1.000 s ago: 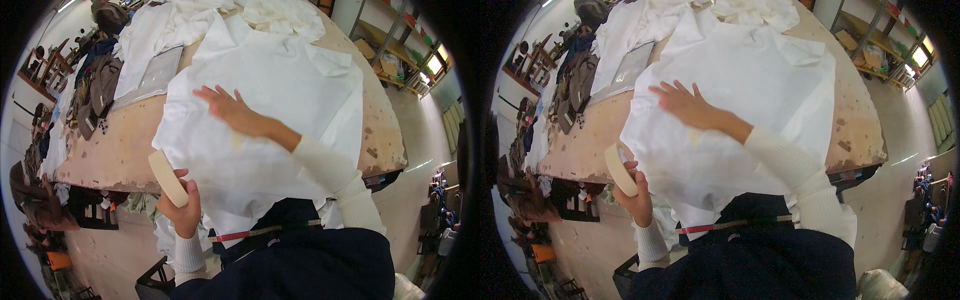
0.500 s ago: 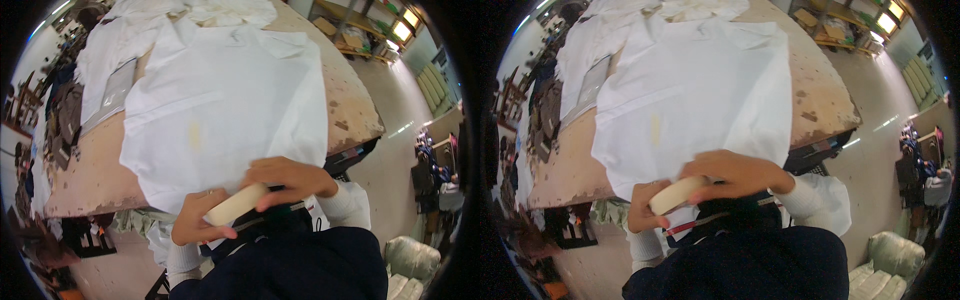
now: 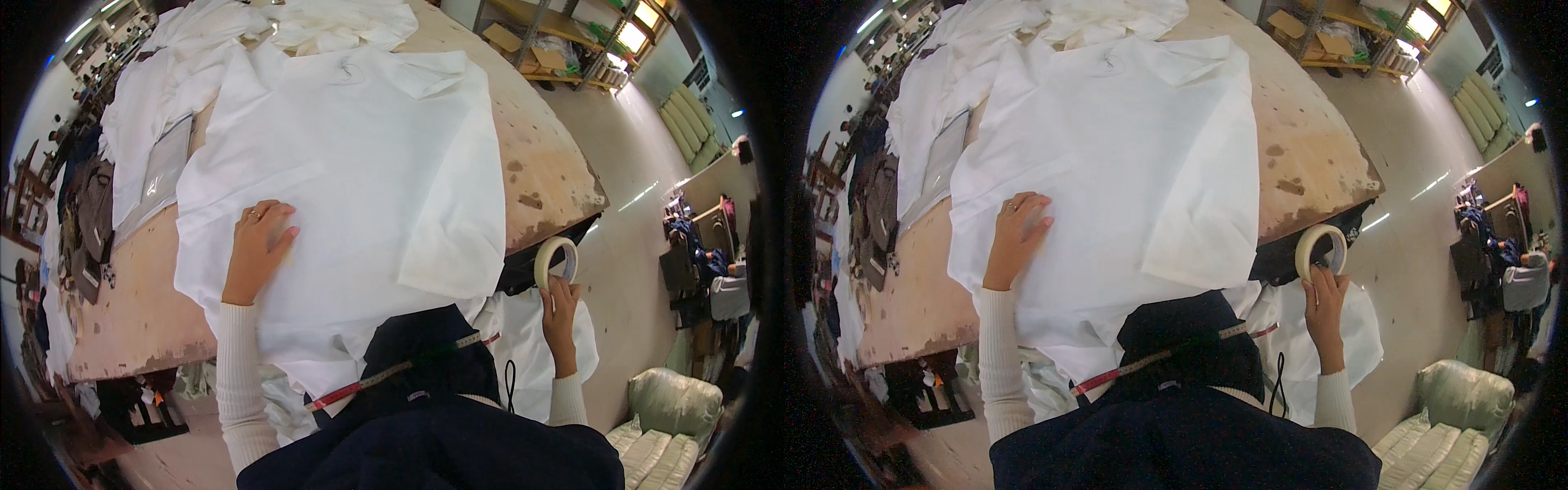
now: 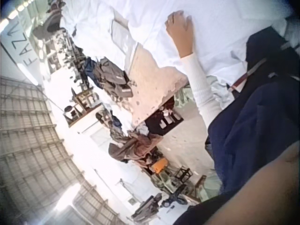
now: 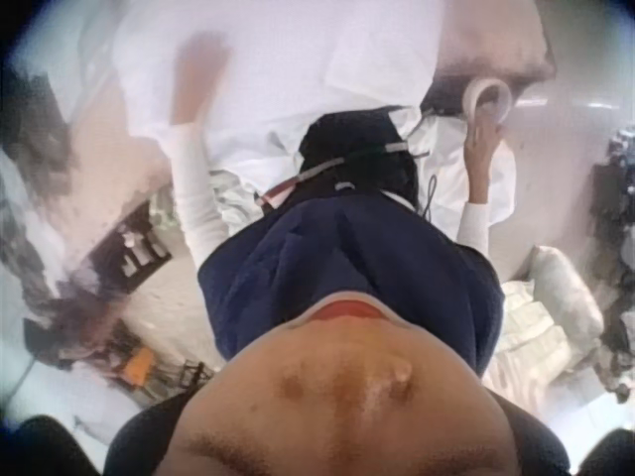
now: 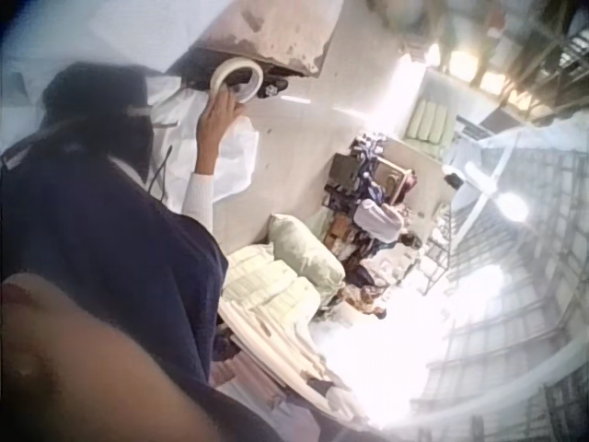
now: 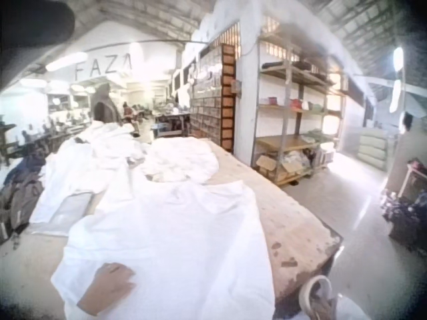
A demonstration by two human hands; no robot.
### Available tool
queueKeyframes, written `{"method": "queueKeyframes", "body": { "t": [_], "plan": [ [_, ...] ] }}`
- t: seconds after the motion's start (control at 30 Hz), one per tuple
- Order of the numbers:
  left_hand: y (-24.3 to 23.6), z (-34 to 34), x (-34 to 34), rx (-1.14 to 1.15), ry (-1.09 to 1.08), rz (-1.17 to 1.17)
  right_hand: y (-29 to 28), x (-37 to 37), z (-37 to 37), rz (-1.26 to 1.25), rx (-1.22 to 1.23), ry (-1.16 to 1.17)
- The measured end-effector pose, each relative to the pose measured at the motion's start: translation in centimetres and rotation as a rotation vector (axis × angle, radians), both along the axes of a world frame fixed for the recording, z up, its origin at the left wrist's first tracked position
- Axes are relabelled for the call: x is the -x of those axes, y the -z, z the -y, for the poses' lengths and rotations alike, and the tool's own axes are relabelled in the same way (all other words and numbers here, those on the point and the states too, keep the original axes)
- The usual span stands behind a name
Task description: The person lays a white fabric on a worktable, smooths it, measures it with a tape measure, and marks it with a red pen. They also apply a piece of tape to the fabric and write on it.
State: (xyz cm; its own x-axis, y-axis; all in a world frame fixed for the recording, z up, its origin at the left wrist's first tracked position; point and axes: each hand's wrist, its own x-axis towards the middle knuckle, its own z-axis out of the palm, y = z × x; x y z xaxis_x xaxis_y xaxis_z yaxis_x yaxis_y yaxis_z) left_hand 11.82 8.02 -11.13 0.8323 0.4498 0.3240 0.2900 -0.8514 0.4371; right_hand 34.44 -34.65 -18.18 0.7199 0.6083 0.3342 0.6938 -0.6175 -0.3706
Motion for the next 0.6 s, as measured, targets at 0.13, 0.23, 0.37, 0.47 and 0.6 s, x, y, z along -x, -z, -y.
{"method": "queueKeyframes", "body": {
  "t": [0.13, 0.23, 0.37, 0.47, 0.6],
  "plan": [
    [0.9, -0.2, 0.6, -0.086, -0.039, 0.04, -2.3, -1.1, 1.2, -0.066, 0.169, -0.153],
    [0.7, 0.1, 0.5, -0.066, -0.06, 0.03, -5.9, -3.3, 0.1, -0.125, 0.274, -0.241],
    [0.9, 0.2, 0.7, -0.067, -0.064, 0.026, -8.0, -6.8, -2.6, -0.162, 0.239, -0.303],
    [0.9, 0.3, 0.9, -0.074, -0.062, 0.031, -5.3, -6.1, -3.7, 0.119, -0.083, -0.177],
    [1.1, 0.3, 0.6, -0.09, -0.061, 0.03, 2.1, -5.3, -3.5, 0.117, -0.401, 0.242]
  ]
}}
